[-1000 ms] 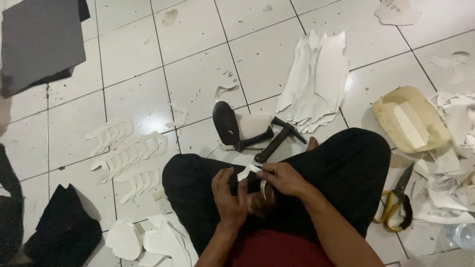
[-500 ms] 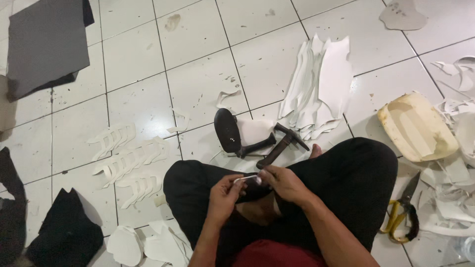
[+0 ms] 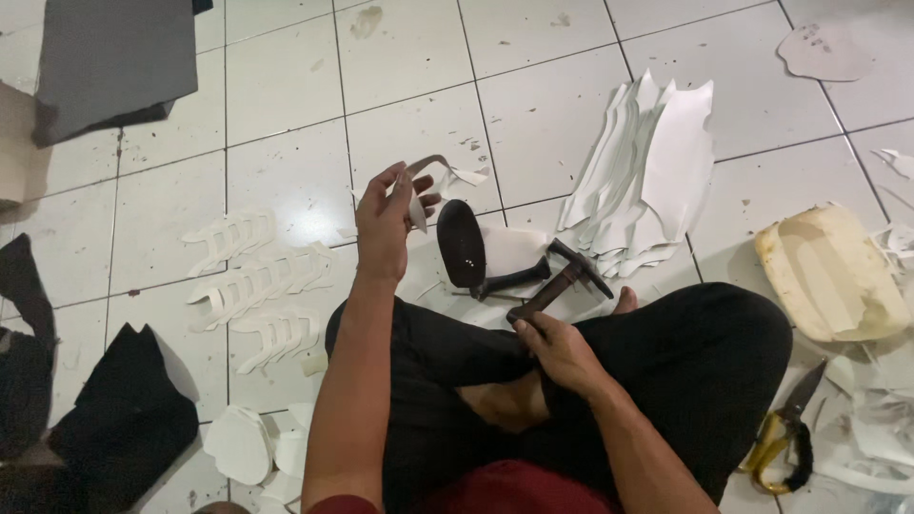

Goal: The person sits on the floor and uses a hammer to shape a white material piece on a dark curved anvil. They repeatedly pick up white material pieces, place them on the anvil, and strike them with the hammer to shape them.

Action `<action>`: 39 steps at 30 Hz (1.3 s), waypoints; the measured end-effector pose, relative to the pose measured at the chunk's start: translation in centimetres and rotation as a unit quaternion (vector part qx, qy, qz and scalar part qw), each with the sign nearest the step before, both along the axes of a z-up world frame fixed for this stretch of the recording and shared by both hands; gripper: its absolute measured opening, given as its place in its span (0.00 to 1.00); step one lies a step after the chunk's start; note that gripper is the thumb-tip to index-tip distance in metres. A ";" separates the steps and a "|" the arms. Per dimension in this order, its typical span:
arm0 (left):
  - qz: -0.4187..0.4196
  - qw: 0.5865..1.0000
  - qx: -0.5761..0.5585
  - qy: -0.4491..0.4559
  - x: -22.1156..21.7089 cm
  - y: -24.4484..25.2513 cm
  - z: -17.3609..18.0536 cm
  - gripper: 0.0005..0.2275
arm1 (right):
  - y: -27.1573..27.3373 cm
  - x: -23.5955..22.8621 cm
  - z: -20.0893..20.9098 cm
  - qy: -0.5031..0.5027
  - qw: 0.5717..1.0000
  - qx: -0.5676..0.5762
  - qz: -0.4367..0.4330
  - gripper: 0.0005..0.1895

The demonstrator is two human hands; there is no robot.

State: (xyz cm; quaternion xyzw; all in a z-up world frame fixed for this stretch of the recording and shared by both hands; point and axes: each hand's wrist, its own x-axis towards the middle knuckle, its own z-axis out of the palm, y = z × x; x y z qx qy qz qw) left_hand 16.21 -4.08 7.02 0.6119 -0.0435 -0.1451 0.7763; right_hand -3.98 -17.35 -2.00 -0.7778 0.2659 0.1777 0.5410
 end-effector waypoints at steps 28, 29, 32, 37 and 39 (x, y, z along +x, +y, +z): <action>-0.096 0.725 0.679 -0.066 9.0 8.2 -21.4 0.24 | 1.2 2.6 -0.7 0.047 0.998 -0.004 0.041 0.19; -0.114 0.730 0.672 -0.048 9.3 8.2 -21.3 0.25 | 1.3 2.5 -1.0 0.026 1.000 0.004 0.016 0.17; -0.139 0.736 0.662 -0.036 9.7 7.9 -21.0 0.26 | 1.5 3.1 -0.9 0.015 0.999 0.024 -0.016 0.15; -0.166 0.724 0.669 -0.025 9.7 6.5 -20.0 0.24 | 1.5 3.8 -1.2 0.040 0.999 0.016 0.003 0.17; -0.186 0.701 0.688 -0.019 9.7 6.1 -20.1 0.29 | 1.4 3.5 -4.0 -0.011 0.999 0.038 -0.010 0.14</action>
